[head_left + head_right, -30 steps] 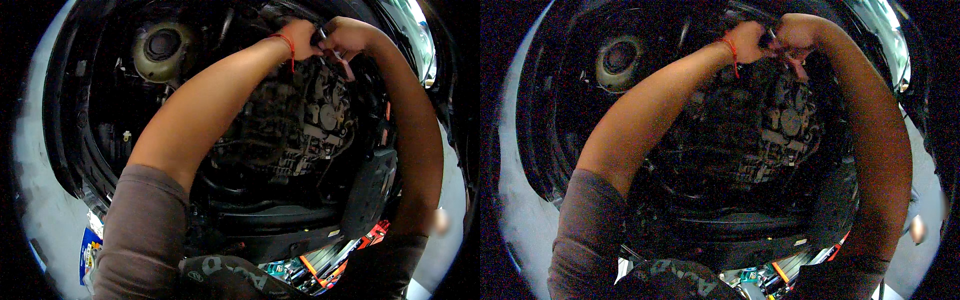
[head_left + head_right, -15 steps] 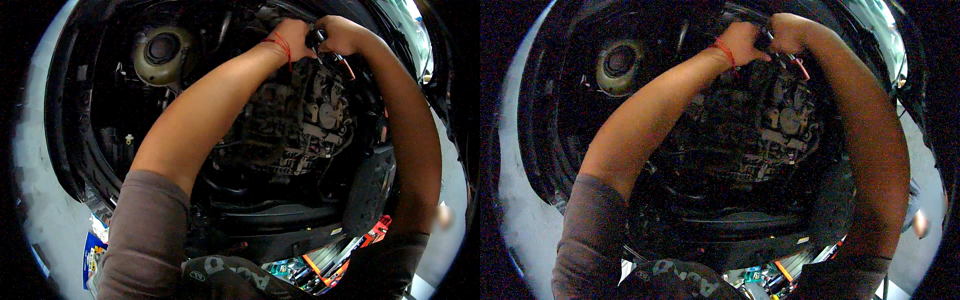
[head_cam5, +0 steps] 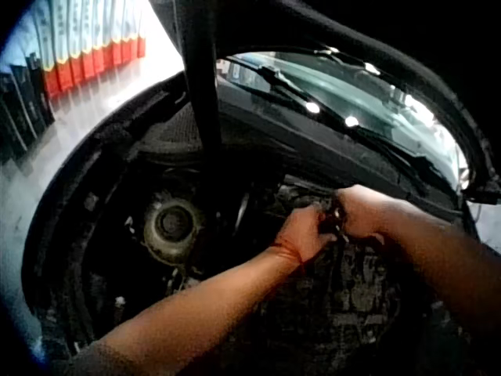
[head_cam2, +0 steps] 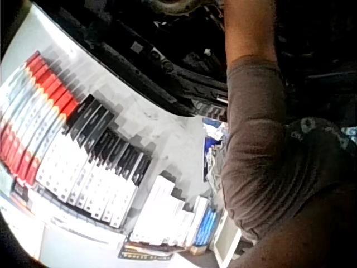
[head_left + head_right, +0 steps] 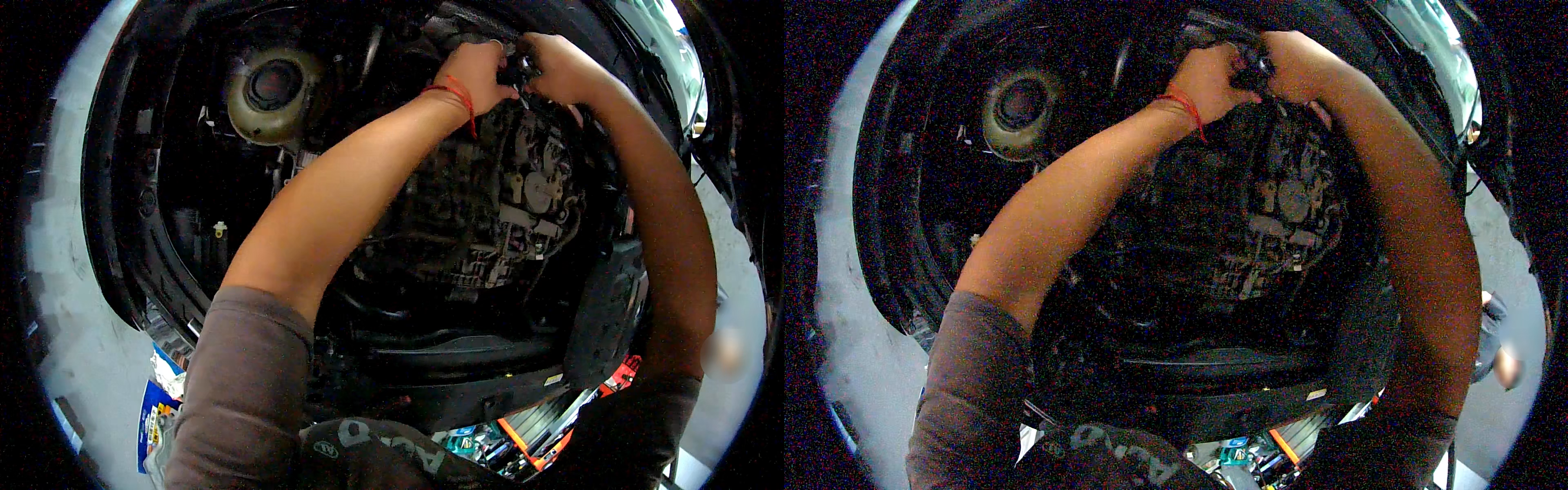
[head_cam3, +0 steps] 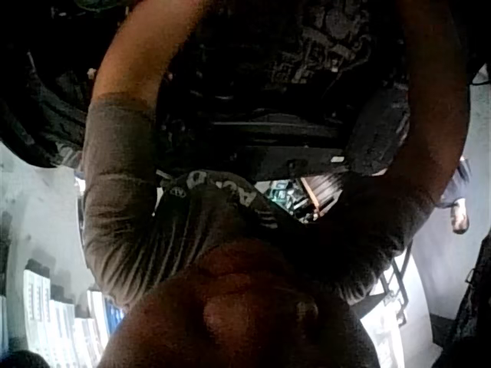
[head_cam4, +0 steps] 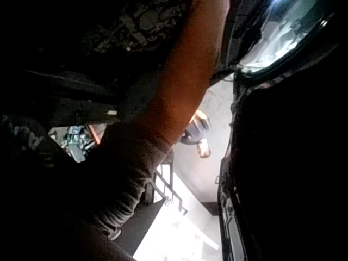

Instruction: The person removes the engine cover from a Volkswagen car and uses a screwdriver to work on a component within the engine bay. The person selects tools from a nearby toolbox and manipulates parts inside the engine compartment.

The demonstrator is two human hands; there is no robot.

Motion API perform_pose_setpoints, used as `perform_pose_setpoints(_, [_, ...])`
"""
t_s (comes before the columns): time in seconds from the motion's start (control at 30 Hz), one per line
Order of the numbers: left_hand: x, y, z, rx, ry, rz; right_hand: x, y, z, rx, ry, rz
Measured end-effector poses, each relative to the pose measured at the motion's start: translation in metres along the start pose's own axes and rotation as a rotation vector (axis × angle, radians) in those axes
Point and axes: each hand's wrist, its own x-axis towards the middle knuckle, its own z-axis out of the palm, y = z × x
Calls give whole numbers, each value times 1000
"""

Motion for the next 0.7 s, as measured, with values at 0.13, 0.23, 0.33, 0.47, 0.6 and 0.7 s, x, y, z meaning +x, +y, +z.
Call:
perform_pose_setpoints(0.13, [11, 1, 3, 38, -59, -20, 5, 11, -9, 488, -370, 107])
perform_pose_setpoints(0.23, [11, 3, 3, 32, -103, -40, 8, 9, -8, -117, -187, -102])
perform_pose_setpoints(0.33, [10, -5, 7, 61, -114, 65, 7, 15, 10, -279, 131, -272])
perform_pose_setpoints(0.47, [22, -34, 12, -252, -291, 103, -2, 15, 10, -152, 121, -60])
perform_pose_setpoints(0.6, [35, -22, -6, 54, -377, 103, -8, -10, -24, 632, -335, 593])
perform_pose_setpoints(0.7, [20, -1, -9, 140, -223, 118, 1, 7, 9, -183, -29, 73])
